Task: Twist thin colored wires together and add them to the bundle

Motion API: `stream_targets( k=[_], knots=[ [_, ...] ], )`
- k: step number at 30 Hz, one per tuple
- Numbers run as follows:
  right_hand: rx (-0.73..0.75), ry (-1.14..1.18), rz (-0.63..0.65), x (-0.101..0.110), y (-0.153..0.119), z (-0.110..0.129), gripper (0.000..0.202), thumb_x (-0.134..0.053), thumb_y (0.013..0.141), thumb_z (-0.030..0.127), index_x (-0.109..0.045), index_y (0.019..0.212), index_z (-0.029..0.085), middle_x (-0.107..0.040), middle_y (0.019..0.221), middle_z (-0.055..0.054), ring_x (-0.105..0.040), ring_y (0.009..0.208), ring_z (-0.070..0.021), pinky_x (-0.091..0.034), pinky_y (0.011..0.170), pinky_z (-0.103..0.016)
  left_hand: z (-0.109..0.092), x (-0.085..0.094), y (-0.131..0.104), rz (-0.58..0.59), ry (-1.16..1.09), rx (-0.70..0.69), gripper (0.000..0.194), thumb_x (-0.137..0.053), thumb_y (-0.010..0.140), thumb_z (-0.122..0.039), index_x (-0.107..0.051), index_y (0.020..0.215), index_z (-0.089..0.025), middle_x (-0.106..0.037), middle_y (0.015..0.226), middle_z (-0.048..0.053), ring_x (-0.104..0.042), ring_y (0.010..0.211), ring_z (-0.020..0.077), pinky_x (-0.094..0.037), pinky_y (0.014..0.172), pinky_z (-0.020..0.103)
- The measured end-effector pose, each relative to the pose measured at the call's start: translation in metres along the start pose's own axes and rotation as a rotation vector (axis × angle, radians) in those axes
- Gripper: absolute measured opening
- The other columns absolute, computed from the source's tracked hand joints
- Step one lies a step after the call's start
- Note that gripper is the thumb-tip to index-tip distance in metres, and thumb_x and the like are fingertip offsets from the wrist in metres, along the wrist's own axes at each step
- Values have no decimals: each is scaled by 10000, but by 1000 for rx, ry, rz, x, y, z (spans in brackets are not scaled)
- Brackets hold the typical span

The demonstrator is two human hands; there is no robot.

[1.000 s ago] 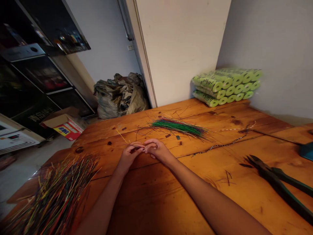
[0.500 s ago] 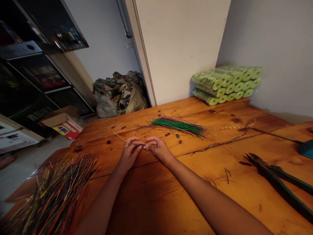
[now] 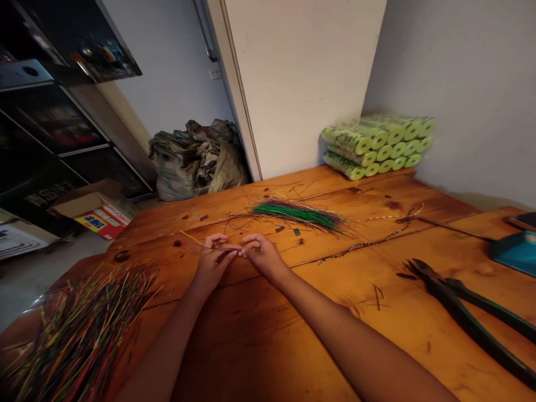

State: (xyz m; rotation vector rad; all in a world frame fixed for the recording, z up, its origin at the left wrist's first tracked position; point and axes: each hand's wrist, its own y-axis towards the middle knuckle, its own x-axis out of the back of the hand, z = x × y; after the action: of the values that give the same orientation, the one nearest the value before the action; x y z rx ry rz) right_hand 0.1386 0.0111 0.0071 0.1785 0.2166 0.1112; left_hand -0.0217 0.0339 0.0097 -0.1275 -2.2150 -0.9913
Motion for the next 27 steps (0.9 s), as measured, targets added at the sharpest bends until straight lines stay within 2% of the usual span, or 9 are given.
stream_targets(
  k=[2,6,11,16,21,24,27],
  knots=[
    [77,-108,-27,-1,-2,0,150,-562,692,217,-498,828,222,-598,668,31,-583,678,-134,-432,673,-268,-1,0,0,-43,52,-9,126,-575,762,-277,-689,813,-266,-498,947,43,-469,928,193,-398,833,363],
    [206,-367,-41,-3,-6,2,123,-506,749,181,-491,860,232,-608,750,4,-591,716,-150,-438,681,-281,-4,0,0,-104,147,-20,98,-608,734,-303,-690,752,-252,-524,845,38,-485,861,200,-382,787,358],
    [353,-628,-35,-3,-11,6,153,-451,803,127,-500,914,221,-611,878,-51,-574,805,-170,-430,756,-304,-7,-1,-2,-61,163,-21,116,-574,759,-280,-675,755,-223,-549,811,49,-480,835,209,-370,788,369],
    [405,-777,-17,-3,-14,9,144,-431,834,142,-514,935,203,-595,916,-80,-546,862,-187,-426,787,-309,-8,-4,-2,-1,-50,79,133,-539,774,-249,-660,768,-194,-505,841,48,-477,846,189,-388,784,334],
    [433,-939,52,-4,-16,13,168,-396,862,165,-547,930,194,-604,884,-87,-540,844,-202,-425,762,-320,-10,-7,0,16,-367,302,156,-551,755,-286,-639,697,-171,-460,848,36,-488,853,171,-408,760,290],
    [426,-848,1,-4,-15,12,172,-429,853,188,-540,985,193,-616,918,-81,-557,855,-191,-428,777,-311,-10,-8,0,16,-429,352,185,-554,748,-326,-635,696,-167,-453,849,36,-487,855,169,-417,736,281],
    [288,-620,-103,-2,-11,9,212,-419,862,236,-535,1029,180,-642,829,-50,-596,749,-159,-449,722,-275,-9,-8,0,-26,-392,326,181,-555,747,-324,-632,696,-168,-443,843,33,-486,835,162,-419,735,282]
  ],
)
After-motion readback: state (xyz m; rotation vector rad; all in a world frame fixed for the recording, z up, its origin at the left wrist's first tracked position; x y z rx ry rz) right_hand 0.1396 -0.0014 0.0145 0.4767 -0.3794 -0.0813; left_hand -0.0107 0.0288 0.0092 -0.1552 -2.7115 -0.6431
